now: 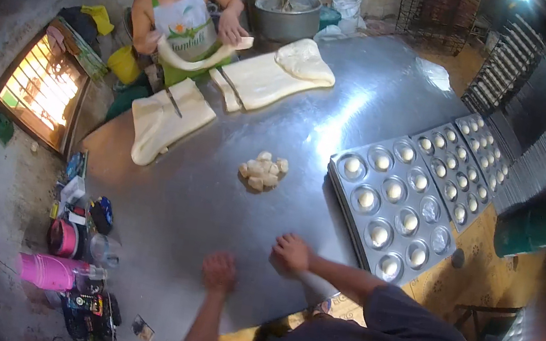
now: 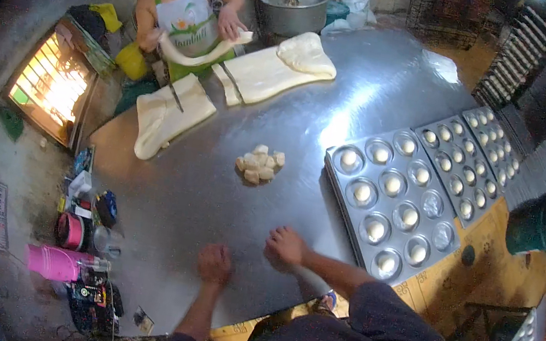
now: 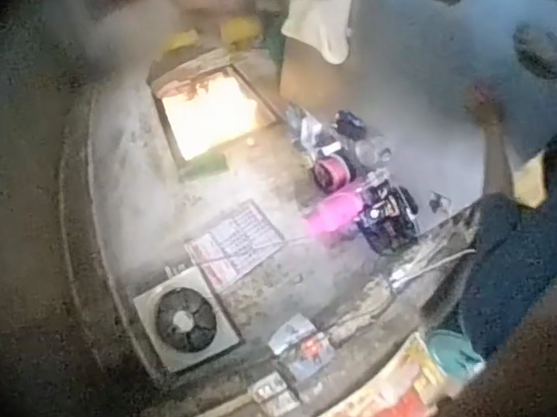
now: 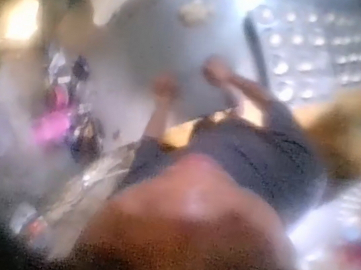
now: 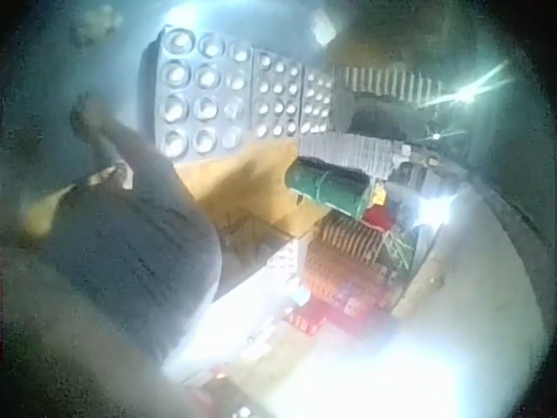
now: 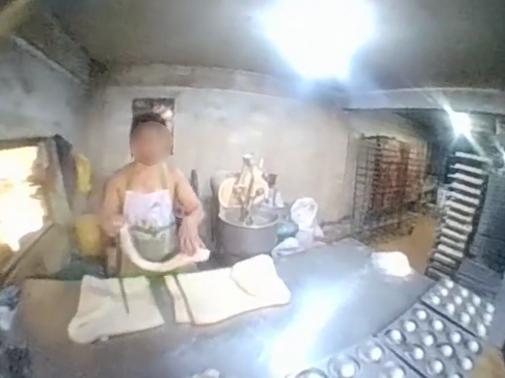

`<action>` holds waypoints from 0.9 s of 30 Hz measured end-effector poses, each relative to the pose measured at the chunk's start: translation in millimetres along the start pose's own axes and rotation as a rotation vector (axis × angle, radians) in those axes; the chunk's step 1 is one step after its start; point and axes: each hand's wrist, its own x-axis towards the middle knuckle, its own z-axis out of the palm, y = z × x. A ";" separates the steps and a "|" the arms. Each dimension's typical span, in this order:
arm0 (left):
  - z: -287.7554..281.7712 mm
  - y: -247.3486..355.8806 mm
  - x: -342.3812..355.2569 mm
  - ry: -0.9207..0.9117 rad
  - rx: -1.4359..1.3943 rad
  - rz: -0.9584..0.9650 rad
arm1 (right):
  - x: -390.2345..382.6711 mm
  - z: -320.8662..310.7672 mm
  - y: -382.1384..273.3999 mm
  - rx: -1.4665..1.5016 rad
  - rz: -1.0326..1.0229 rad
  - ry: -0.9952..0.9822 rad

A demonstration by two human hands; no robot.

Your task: Rolling dough into small portions and arranging them into circular baking trays.

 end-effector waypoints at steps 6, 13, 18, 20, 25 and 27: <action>-5.5 -33.0 -94.5 0.160 -0.044 -0.227 | -72.5 -24.5 2.0 0.048 0.309 0.161; -1.4 35.0 -25.1 0.119 -0.052 0.126 | -22.9 13.1 -29.0 0.101 0.003 -0.041; -7.7 -31.0 -46.5 0.069 -0.109 -0.094 | -44.6 -19.5 4.3 0.110 0.136 -0.043; -10.6 -37.2 -103.0 0.113 0.172 -0.038 | -75.8 -14.3 -9.0 0.102 0.235 0.058; 4.5 32.9 -76.5 0.095 0.036 -0.076 | -46.6 8.8 -53.4 0.234 0.110 -0.050; -11.3 28.8 -16.6 0.072 -0.041 0.120 | -13.5 10.0 -29.9 0.214 -0.123 -0.017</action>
